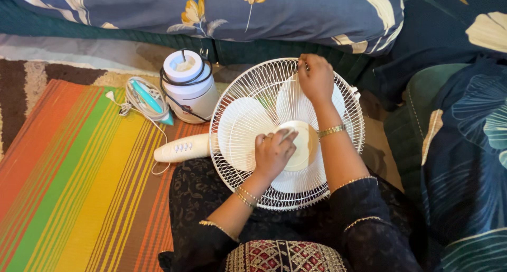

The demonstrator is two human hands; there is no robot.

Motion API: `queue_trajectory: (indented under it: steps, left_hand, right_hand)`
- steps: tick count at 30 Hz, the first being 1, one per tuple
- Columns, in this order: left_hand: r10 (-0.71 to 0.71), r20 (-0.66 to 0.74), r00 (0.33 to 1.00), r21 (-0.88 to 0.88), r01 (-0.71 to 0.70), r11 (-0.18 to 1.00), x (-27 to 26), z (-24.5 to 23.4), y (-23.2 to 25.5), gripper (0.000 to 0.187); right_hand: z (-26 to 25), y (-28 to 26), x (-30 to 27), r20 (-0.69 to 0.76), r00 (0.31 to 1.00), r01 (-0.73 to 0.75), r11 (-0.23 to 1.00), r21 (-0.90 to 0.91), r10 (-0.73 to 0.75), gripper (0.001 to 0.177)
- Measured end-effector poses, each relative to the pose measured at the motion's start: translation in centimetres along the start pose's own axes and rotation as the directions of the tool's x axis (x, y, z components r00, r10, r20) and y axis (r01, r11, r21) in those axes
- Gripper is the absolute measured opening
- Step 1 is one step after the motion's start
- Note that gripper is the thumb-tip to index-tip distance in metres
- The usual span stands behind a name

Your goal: The person sits on a mat and cleans a white table fan using a cloth. They wipe the fan blades and the central hub, rotating the fan head to access different areas.

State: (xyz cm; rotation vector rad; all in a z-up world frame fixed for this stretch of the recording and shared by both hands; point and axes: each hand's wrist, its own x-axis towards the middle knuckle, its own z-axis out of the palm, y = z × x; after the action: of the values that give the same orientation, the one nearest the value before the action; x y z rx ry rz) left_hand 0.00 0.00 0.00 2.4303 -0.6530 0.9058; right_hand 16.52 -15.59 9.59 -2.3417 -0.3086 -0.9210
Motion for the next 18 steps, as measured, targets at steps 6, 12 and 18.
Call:
queue_trajectory:
  steps: [6, 12, 18]
  left_hand:
    - [0.008, 0.068, 0.998, -0.03, -0.006, 1.0, -4.1, -1.9, 1.7, 0.028]
    - [0.023, 0.133, 0.991, -0.157, -0.002, 0.988, -8.2, -4.0, 3.0, 0.034]
    - [0.048, 0.086, 0.995, -0.255, -0.025, 0.967, -9.9, -4.6, 2.3, 0.031]
  right_hand:
    - [-1.5, -1.7, -6.7, 0.004, 0.99, 0.141, 0.973, -0.183, -0.143, 0.044]
    - [-3.2, -2.1, -20.6, 0.134, 0.988, 0.109, 0.958, -0.266, -0.075, 0.054]
    - [-5.5, -2.9, -31.6, 0.143, 0.989, 0.051, 0.979, -0.197, -0.023, 0.05]
